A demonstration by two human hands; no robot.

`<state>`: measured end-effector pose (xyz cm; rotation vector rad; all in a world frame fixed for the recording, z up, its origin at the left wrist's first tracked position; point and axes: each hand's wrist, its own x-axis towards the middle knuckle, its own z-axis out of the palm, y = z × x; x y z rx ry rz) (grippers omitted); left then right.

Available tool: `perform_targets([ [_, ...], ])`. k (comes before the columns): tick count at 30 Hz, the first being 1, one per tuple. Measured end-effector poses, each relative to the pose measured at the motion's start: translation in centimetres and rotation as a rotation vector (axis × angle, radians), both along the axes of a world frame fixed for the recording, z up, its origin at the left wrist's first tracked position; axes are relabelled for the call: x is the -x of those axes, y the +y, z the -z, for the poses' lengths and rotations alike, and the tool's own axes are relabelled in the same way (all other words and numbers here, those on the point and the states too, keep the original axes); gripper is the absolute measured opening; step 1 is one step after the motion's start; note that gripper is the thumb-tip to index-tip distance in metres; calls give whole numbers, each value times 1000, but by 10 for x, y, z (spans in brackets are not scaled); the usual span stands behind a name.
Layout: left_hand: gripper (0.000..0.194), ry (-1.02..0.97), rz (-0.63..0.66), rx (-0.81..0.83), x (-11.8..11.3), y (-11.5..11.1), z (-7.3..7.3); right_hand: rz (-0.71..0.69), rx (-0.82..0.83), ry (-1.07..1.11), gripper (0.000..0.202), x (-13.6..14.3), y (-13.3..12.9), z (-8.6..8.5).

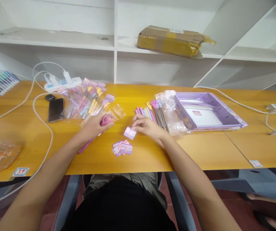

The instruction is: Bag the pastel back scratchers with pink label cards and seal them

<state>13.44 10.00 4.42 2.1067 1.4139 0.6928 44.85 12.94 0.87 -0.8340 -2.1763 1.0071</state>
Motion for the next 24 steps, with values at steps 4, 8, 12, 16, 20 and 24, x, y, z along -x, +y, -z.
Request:
perform_targets([
  [4, 33, -25, 41, 25, -5, -4, -1, -106, 135, 10, 38, 27, -15, 6],
  [8, 32, -43, 232, 107, -14, -12, -1, 28, 215, 178, 42, 40, -17, 8],
  [12, 27, 77, 295, 208, -16, -14, -2, 470, -82, 428, 42, 30, -17, -3],
  [16, 17, 210, 346, 280, -13, -11, -4, 617, -172, 573, 38, 16, -14, -16],
  [20, 19, 186, 333, 282, -13, -8, -4, 749, -219, 790, 35, 5, -5, -16],
  [24, 41, 175, 276, 313, -10, -3, 4, 467, 45, 783, 36, 4, 0, -9],
])
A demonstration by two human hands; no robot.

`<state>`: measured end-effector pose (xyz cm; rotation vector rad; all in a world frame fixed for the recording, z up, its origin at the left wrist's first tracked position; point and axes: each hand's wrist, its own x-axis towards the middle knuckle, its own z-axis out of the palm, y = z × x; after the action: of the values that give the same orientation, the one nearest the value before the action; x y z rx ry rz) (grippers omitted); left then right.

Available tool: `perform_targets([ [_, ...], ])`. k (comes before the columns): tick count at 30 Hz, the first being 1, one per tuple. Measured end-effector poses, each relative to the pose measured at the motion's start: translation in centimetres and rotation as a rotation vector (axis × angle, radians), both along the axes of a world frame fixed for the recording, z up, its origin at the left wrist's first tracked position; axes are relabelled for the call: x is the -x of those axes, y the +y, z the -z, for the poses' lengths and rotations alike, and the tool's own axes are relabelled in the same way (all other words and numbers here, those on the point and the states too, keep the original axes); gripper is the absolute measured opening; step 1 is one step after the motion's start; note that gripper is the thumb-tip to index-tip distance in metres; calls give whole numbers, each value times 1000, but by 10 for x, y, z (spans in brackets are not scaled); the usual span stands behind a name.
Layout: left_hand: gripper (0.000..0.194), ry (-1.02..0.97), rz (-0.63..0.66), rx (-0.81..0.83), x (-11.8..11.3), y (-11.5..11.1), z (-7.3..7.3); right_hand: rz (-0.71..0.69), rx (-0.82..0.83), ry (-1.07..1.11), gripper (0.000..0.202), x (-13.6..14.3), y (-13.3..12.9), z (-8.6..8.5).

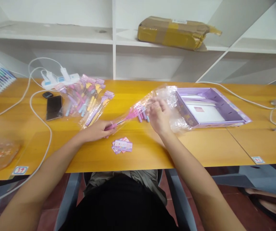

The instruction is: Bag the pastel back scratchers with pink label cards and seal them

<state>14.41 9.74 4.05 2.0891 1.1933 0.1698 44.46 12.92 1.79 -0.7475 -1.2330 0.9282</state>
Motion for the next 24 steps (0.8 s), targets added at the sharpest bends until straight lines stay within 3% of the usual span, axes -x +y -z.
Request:
perform_targets([
  [2, 45, -7, -1, -1, 2, 3, 5, -124, 52, -47, 37, 2, 1, 1],
  [3, 44, -23, 10, -10, 3, 5, 7, -115, 51, -57, 35, 1, 2, 1],
  [7, 42, -58, 36, -46, 4, 8, 12, 248, -101, 65, 30, -22, 17, -12],
  [12, 41, -57, 39, -85, 4, 7, 11, 644, -332, 217, 17, -106, 32, -53],
  [14, 40, -56, 54, -84, 4, 6, 11, 655, -346, 160, 19, -139, 33, -73],
  [17, 39, -48, 64, -88, 3, 5, 12, 730, -198, -219, 20, -169, 40, -96],
  [19, 39, -37, 66, -84, 3, 4, 12, 770, 0, -592, 25, -172, 51, -98],
  [22, 39, -32, 74, -72, 3, 3, 13, 758, 278, -1126, 24, -163, 71, -76],
  [24, 39, -39, 79, -72, 3, 3, 14, 754, 384, -1347, 40, -156, 82, -51],
])
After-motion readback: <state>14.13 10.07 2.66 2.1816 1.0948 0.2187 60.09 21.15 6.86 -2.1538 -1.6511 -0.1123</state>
